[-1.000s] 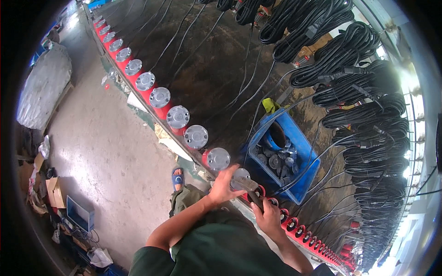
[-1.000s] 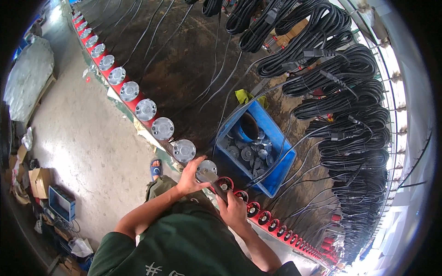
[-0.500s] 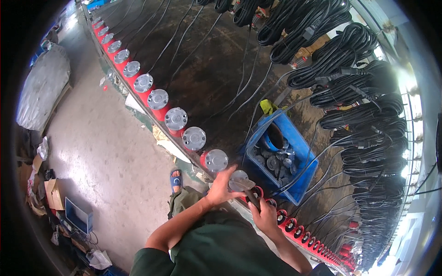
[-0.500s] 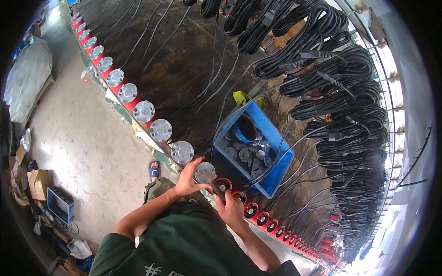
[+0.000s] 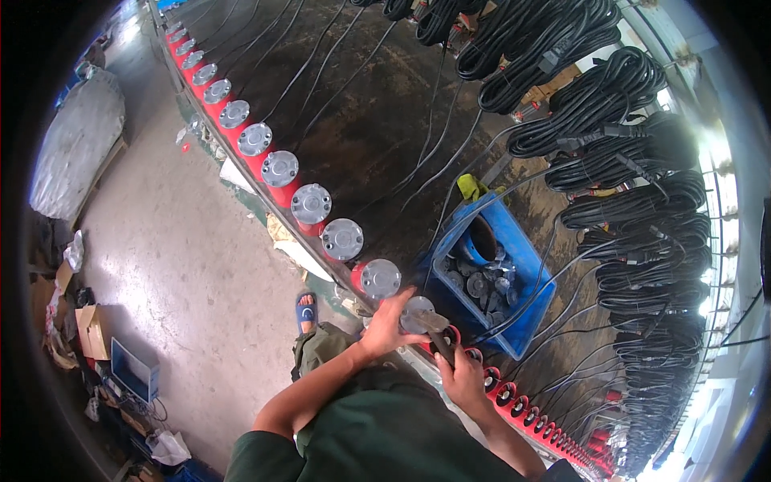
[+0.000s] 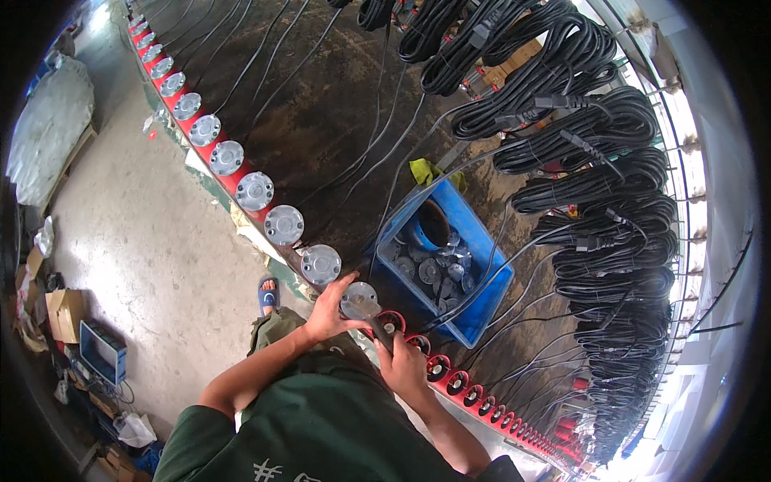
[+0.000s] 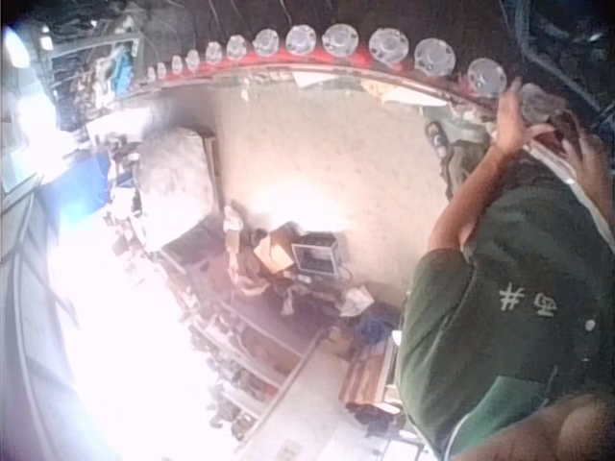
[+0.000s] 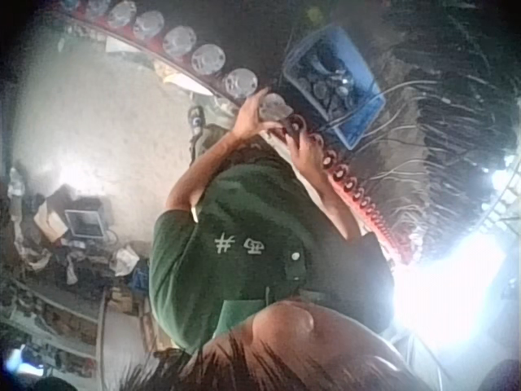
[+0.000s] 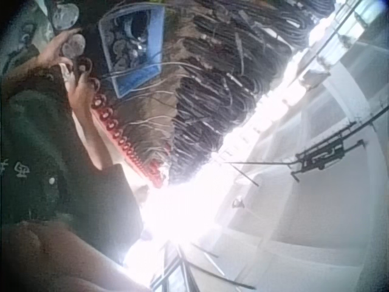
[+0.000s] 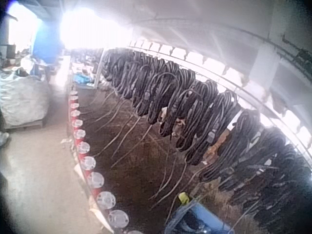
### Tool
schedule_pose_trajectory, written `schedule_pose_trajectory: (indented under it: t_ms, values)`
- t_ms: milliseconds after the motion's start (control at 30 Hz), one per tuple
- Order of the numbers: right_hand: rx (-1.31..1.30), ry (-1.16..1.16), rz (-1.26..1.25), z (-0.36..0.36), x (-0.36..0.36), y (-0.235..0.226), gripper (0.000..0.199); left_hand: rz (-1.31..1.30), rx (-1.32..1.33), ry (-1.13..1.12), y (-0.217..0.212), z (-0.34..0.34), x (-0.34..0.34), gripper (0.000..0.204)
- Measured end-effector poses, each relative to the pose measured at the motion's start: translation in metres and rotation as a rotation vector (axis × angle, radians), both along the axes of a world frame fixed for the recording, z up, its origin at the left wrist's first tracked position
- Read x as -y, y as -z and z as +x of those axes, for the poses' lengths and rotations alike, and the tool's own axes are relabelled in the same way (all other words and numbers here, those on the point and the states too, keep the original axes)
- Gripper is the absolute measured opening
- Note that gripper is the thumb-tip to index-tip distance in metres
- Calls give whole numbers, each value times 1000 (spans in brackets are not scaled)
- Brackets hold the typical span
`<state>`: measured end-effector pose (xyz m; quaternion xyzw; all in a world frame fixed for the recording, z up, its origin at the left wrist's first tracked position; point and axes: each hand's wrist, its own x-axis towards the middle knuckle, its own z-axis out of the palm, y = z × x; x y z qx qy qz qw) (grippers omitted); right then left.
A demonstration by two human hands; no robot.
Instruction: The person assembles industrial components by taking circular metal caps from a blue bin, placing them onto the tops of red cylindrical units, and using a hammer and a pair of pliers to secure the components into place.
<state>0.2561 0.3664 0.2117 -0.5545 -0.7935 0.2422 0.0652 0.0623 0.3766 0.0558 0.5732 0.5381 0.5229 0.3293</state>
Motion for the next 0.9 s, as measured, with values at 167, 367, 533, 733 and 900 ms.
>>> schedule_pose_trajectory:
  t_ms: [167, 367, 533, 733, 900]
  values:
    - [9, -16, 19, 6, 2, 10, 32, 11, 41, 5, -5, 1, 2, 117]
    - [-158, -36, 130, 2, 3, -3, 31, 23, 19, -49, 2, 8, -2, 110]
    - [-54, -16, 7, 13, 4, 11, 30, 12, 83, -24, 2, 10, 0, 102]
    - [-126, -59, 105, 7, 7, -3, 29, 35, 80, -25, 0, 6, 0, 99]
    - [-55, 42, -85, 16, 8, 11, 33, 16, 129, 7, -4, 4, -2, 98]
